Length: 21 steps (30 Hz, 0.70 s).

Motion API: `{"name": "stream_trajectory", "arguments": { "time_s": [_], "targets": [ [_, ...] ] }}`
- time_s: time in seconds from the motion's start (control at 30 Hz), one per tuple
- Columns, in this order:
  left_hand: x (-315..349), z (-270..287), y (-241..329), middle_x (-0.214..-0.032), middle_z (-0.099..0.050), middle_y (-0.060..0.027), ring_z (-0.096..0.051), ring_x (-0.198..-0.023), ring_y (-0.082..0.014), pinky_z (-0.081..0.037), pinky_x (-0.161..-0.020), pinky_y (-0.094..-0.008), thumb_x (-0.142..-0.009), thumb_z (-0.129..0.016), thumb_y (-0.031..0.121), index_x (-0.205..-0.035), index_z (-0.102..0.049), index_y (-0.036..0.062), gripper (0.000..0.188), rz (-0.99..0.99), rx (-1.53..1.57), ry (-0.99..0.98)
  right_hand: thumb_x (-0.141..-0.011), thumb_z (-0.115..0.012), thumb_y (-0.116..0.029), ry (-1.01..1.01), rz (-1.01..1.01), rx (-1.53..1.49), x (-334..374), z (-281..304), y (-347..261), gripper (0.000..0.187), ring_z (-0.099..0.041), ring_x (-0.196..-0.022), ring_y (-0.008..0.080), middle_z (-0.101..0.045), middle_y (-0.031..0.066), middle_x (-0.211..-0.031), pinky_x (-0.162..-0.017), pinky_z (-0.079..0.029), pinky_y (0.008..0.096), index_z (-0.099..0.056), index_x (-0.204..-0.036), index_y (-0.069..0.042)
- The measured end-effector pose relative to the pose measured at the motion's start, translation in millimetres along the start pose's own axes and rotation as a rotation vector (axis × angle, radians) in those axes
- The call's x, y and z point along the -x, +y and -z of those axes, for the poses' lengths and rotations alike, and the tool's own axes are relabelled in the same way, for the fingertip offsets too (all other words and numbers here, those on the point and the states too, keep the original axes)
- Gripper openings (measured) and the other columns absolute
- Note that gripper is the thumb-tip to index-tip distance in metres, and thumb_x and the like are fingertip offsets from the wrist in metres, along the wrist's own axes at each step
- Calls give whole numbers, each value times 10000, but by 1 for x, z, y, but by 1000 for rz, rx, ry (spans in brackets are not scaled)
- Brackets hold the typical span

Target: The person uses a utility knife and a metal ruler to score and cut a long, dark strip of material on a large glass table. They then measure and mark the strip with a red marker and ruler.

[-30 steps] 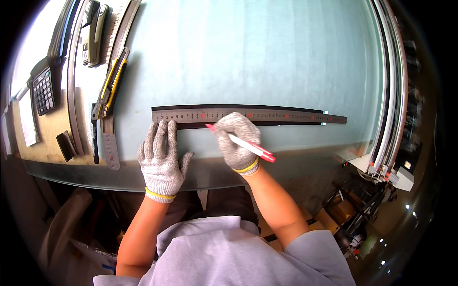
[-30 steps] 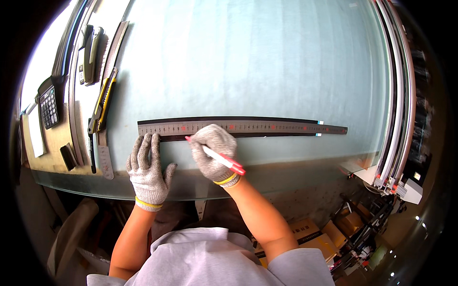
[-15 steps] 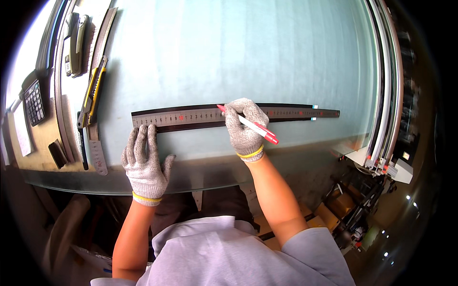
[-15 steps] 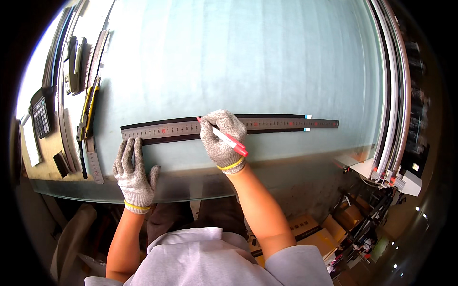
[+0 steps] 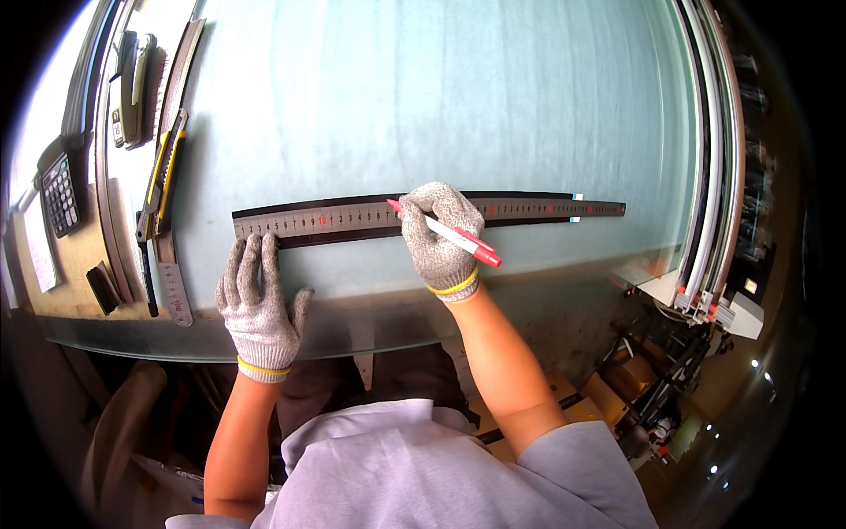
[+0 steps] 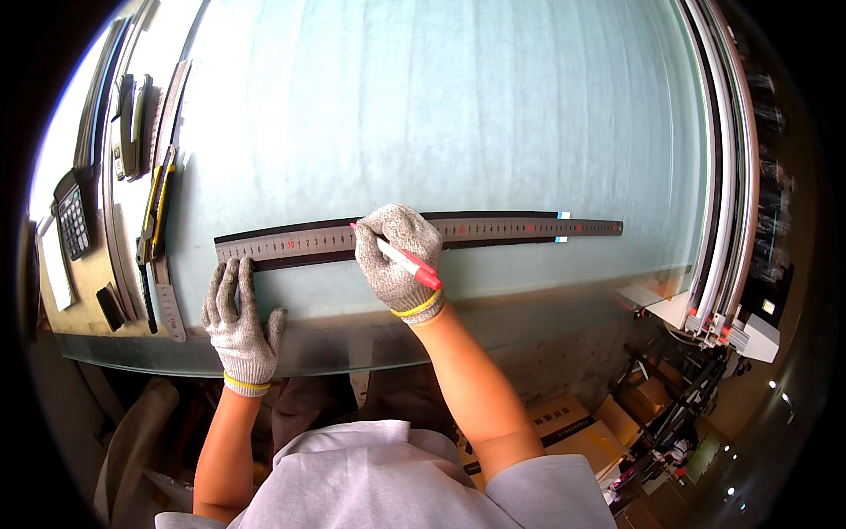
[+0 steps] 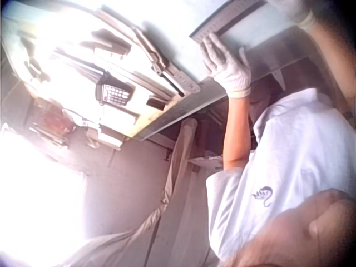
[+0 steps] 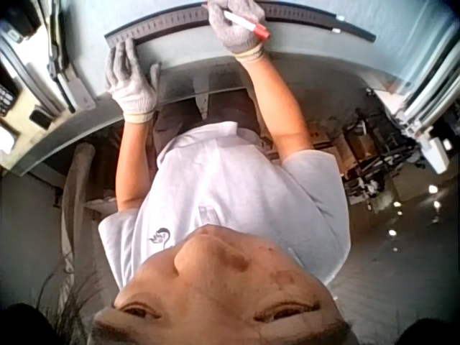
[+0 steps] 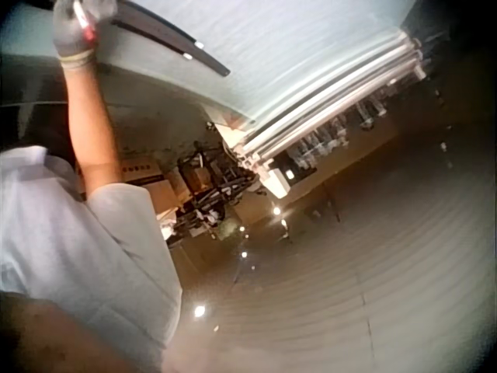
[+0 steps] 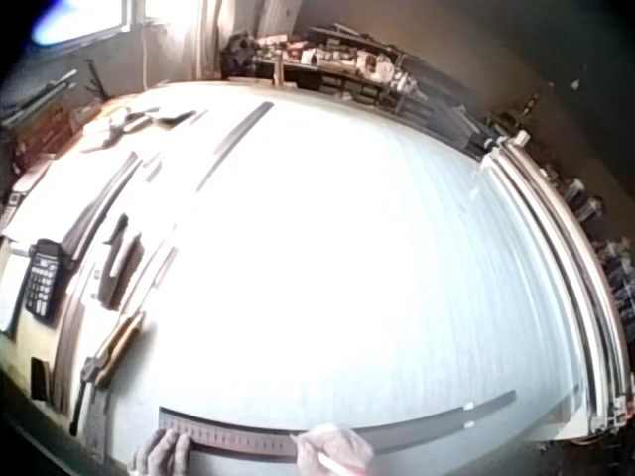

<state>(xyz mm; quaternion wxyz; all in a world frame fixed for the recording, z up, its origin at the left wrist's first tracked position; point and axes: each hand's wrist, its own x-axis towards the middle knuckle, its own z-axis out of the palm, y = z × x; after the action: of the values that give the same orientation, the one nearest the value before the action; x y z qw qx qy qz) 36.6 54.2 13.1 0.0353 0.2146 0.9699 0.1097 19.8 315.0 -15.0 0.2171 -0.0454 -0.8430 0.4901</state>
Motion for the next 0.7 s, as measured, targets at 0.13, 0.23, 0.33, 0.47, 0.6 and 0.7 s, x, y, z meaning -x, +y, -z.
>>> {"name": "stream_trajectory", "arguments": {
  "time_s": [0.13, 0.23, 0.33, 0.47, 0.6, 0.7],
  "targets": [
    [0, 0, 1, -1559, -456, -176, -412, -1461, -381, -307, -1177, -522, -822, -740, 262, -1586, -419, 54, 855, 3, -7, -6, -818, -736, 35, 15, -1, 4, -2, -1, -1, 136, -637, -635, 327, -631, 131, -734, -599, -518, 379, -621, -835, -35],
    [0, 0, 0, -1561, -454, -176, -410, -1462, -381, -306, -1177, -521, -823, -738, 264, -1586, -418, 50, 855, 3, -14, -5, -823, -742, 30, 5, -9, -16, -1, -1, -1, 138, -640, -635, 322, -634, 128, -734, -596, -516, 377, -620, -832, -34],
    [0, 1, 0, -1563, -453, -175, -407, -1463, -381, -304, -1178, -522, -828, -732, 267, -1586, -417, 48, 849, 2, -10, -6, -824, -741, 33, 9, -9, -20, 0, 0, 1, 140, -642, -634, 315, -633, 127, -733, -592, -515, 374, -618, -829, -33],
    [0, 0, 0, -1566, -453, -174, -407, -1464, -382, -303, -1181, -524, -833, -726, 265, -1586, -417, 49, 842, 5, -7, -8, -823, -717, 56, 13, -20, -8, -2, -1, -3, 134, -640, -629, 313, -627, 125, -727, -590, -513, 372, -612, -826, -27],
    [1, -1, -1, -1569, -451, -174, -408, -1463, -383, -300, -1185, -523, -832, -725, 265, -1585, -418, 51, 841, 3, -12, -7, -825, -694, 71, 29, 34, -48, 2, 3, -1, 126, -644, -635, 313, -634, 119, -733, -600, -523, 367, -612, -822, -25],
    [0, -1, 0, -1571, -451, -172, -409, -1461, -383, -297, -1187, -524, -833, -725, 263, -1584, -419, 51, 839, 4, -13, -5, -820, -700, 64, 30, -11, -99, 18, 8, -5, 125, -654, -653, 312, -647, 115, -748, -620, -535, 365, -618, -824, -31]
  ]
}}
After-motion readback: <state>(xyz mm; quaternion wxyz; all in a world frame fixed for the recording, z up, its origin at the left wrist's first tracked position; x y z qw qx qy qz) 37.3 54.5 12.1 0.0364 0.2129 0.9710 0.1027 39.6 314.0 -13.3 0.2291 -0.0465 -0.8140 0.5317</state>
